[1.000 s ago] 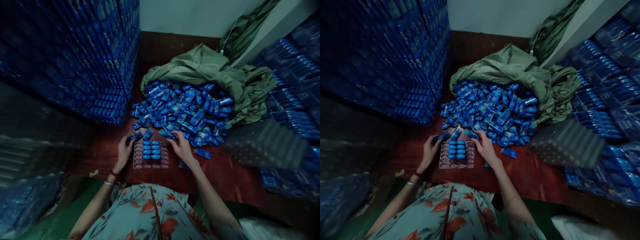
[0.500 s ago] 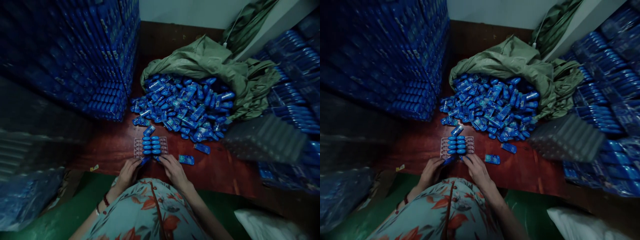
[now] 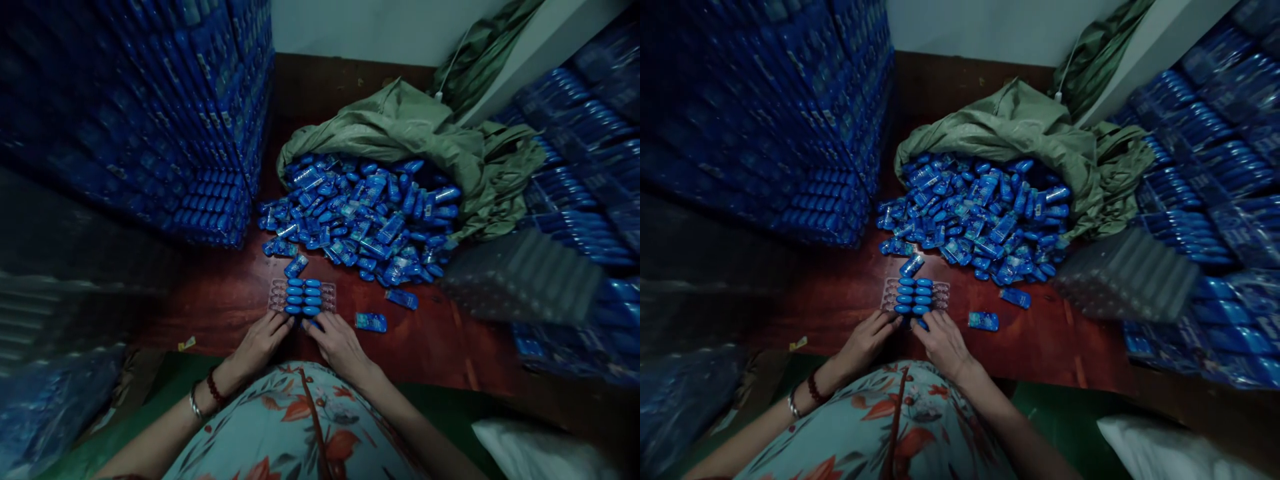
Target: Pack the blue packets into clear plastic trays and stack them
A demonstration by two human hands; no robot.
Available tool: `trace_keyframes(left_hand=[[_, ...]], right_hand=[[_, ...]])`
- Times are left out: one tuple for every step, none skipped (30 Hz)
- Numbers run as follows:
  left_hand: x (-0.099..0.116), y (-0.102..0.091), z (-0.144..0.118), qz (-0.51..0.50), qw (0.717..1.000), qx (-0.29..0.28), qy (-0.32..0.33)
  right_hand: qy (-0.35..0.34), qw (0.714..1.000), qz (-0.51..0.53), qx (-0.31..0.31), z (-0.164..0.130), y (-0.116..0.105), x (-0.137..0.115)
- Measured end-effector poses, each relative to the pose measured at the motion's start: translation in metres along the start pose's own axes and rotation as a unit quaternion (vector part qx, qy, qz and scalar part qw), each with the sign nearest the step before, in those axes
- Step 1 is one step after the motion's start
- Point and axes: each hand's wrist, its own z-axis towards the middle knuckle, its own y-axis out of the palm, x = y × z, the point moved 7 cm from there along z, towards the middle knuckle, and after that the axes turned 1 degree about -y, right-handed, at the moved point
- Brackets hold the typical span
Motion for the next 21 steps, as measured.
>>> trace_keyframes(left_hand=[[0.002,0.003,0.002,0.005,1.000,-0.012,0.008],[0.004,0.005,0.004,0.009,1.000,-0.024,0.016],[0.006,0.006,0.006,0.012,0.999,-0.034,0.024],[0.008,0.006,0.008,0.014,0.999,-0.039,0.033],[0.009,0.005,0.009,0.015,0.998,-0.038,0.041],[0.009,0.002,0.010,0.017,0.998,-0.033,0.048],[0.008,-0.002,0.011,0.019,0.998,-0.023,0.054],[0.004,-0.007,0.012,0.020,0.998,-0.006,0.057],[-0.003,-0.014,0.015,0.017,0.998,0.016,0.050],[-0.014,-0.020,0.019,0.008,0.999,0.043,0.026],[-0.029,-0.026,0.025,-0.006,0.997,0.073,-0.016],[-0.049,-0.031,0.032,-0.023,0.992,0.102,-0.071],[-0.070,-0.034,0.040,-0.040,0.982,0.127,-0.130],[-0.091,-0.034,0.050,-0.054,0.972,0.139,-0.184],[-0.109,-0.032,0.061,-0.059,0.965,0.136,-0.217],[-0.124,-0.026,0.073,-0.061,0.964,0.117,-0.231],[-0.135,-0.019,0.085,-0.058,0.967,0.086,-0.235],[-0.143,-0.011,0.096,-0.050,0.970,0.049,-0.232],[-0.149,-0.002,0.104,-0.038,0.973,0.011,-0.226],[-0.152,0.006,0.110,-0.022,0.975,-0.021,-0.220],[-0.152,0.012,0.114,-0.008,0.976,-0.043,-0.215]], right_hand=[[-0.005,1.000,-0.003,0.018,-0.002,-0.002,0.000],[-0.004,0.999,-0.001,0.039,-0.003,-0.006,0.003],[0.001,0.998,0.009,0.066,-0.003,-0.011,0.008],[0.012,0.995,0.027,0.094,-0.001,-0.017,0.016],[0.026,0.991,0.050,0.118,0.004,-0.023,0.027],[0.041,0.988,0.072,0.133,0.013,-0.028,0.039],[0.054,0.986,0.090,0.133,0.025,-0.032,0.052],[0.059,0.987,0.099,0.113,0.040,-0.033,0.064],[0.050,0.991,0.097,0.075,0.059,-0.031,0.072],[0.030,0.995,0.088,0.020,0.078,-0.027,0.078],[0.002,0.996,0.081,-0.039,0.096,-0.021,0.080],[-0.027,0.993,0.077,-0.091,0.113,-0.014,0.079],[-0.055,0.986,0.072,-0.138,0.126,-0.006,0.076],[-0.081,0.978,0.064,-0.180,0.137,0.002,0.072],[-0.099,0.970,0.054,-0.215,0.145,0.010,0.068],[-0.110,0.963,0.039,-0.244,0.151,0.018,0.065],[-0.112,0.957,0.021,-0.267,0.154,0.025,0.064],[-0.106,0.954,0.004,-0.280,0.155,0.029,0.065],[-0.095,0.954,-0.014,-0.283,0.154,0.031,0.067],[-0.080,0.957,-0.030,-0.279,0.152,0.030,0.072],[-0.063,0.960,-0.042,-0.268,0.148,0.027,0.078]])
